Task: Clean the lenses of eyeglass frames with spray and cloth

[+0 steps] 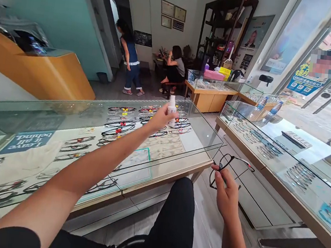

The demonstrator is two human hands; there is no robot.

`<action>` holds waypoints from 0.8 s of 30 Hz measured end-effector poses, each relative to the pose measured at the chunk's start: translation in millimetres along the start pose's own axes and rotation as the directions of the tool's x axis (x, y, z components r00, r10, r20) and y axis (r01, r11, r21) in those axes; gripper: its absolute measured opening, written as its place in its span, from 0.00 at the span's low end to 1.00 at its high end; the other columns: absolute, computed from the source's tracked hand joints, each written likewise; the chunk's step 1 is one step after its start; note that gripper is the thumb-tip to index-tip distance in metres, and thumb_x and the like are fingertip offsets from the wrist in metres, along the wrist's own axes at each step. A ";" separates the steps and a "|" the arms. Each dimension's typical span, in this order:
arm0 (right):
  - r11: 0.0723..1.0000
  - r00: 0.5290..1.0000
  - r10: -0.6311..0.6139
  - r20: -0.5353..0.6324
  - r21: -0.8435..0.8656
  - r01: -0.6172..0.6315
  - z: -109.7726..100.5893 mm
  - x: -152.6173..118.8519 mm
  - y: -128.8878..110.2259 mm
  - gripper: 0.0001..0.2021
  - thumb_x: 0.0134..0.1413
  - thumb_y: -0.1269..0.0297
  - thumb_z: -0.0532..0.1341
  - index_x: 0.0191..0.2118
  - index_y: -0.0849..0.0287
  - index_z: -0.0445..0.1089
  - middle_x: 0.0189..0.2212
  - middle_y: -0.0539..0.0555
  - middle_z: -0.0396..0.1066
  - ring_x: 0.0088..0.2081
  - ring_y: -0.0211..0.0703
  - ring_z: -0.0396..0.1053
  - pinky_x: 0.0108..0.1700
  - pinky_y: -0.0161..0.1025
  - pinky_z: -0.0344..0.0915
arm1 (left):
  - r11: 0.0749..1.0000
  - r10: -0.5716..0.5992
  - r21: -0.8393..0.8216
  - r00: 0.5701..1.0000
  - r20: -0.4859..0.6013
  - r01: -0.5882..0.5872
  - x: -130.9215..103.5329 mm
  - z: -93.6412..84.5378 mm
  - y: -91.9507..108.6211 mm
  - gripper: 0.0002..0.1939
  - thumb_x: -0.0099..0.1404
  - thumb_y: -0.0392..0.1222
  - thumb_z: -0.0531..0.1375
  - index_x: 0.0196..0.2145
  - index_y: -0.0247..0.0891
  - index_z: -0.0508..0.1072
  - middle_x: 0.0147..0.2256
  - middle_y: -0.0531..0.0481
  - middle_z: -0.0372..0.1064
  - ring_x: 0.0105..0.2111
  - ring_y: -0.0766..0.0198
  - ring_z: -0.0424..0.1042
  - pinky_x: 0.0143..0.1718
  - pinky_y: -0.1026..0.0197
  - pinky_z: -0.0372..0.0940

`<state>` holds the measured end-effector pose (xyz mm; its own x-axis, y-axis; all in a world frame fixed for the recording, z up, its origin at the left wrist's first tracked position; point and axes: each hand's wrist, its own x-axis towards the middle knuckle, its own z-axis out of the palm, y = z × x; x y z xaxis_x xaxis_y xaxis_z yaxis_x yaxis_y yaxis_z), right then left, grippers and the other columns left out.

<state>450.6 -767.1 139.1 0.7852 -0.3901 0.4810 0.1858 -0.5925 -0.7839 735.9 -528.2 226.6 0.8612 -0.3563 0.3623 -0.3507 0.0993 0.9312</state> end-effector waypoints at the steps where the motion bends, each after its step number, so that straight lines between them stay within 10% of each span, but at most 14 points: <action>1: 0.999 1.000 -0.020 0.023 0.026 0.020 9.9 4.5 -5.6 0.21 0.74 0.45 0.60 0.50 0.53 0.84 0.38 0.57 0.82 0.38 0.53 0.78 0.42 0.49 0.73 | 1.000 0.002 -0.007 1.000 -0.022 -0.002 -11.9 -25.8 7.2 0.16 0.62 0.49 0.72 0.38 0.44 0.69 0.31 0.54 0.70 0.31 0.63 0.66 0.37 0.55 0.66; 6: 0.971 0.972 -0.194 0.130 0.168 0.171 78.2 35.4 -42.6 0.17 0.74 0.48 0.60 0.50 0.49 0.83 0.46 0.58 0.85 0.48 0.61 0.81 0.49 0.57 0.76 | 0.997 -0.079 -0.002 0.987 -0.141 0.080 -72.2 -152.1 23.9 0.27 0.52 0.55 0.76 0.37 0.45 0.64 0.32 0.52 0.75 0.31 0.59 0.75 0.29 0.56 0.67; 11: 0.837 0.858 -0.428 0.284 0.483 0.258 203.7 92.1 -114.0 0.20 0.77 0.46 0.57 0.47 0.54 0.80 0.47 0.58 0.84 0.50 0.54 0.81 0.55 0.52 0.75 | 0.992 -0.037 0.102 0.943 -0.331 0.075 -110.7 -235.7 13.9 0.29 0.53 0.64 0.78 0.32 0.43 0.69 0.18 0.61 0.57 0.18 0.69 0.56 0.23 0.59 0.55; 17: 0.724 0.737 -0.554 0.388 0.661 0.196 366.0 138.3 -183.0 0.29 0.72 0.34 0.55 0.47 0.57 0.78 0.44 0.57 0.81 0.46 0.47 0.75 0.54 0.46 0.71 | 0.975 -0.165 -0.194 0.936 -0.311 0.108 -123.4 -264.3 18.4 0.41 0.60 0.87 0.61 0.28 0.40 0.71 0.25 0.52 0.66 0.26 0.65 0.66 0.31 0.57 0.68; 24: 0.675 0.647 -0.566 0.512 0.738 0.006 404.2 117.7 -179.9 0.29 0.70 0.31 0.59 0.42 0.55 0.77 0.40 0.55 0.78 0.43 0.47 0.72 0.52 0.45 0.67 | 0.984 -0.152 -0.149 0.880 -0.449 0.094 -128.3 -266.1 12.2 0.34 0.62 0.78 0.58 0.24 0.41 0.68 0.27 0.49 0.66 0.27 0.63 0.67 0.30 0.60 0.68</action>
<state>748.3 -421.5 178.0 0.7050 0.4434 0.5535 0.5661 0.1184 -0.8158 719.1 -234.1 202.0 0.9768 0.0883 0.1949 -0.2092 0.2029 0.9566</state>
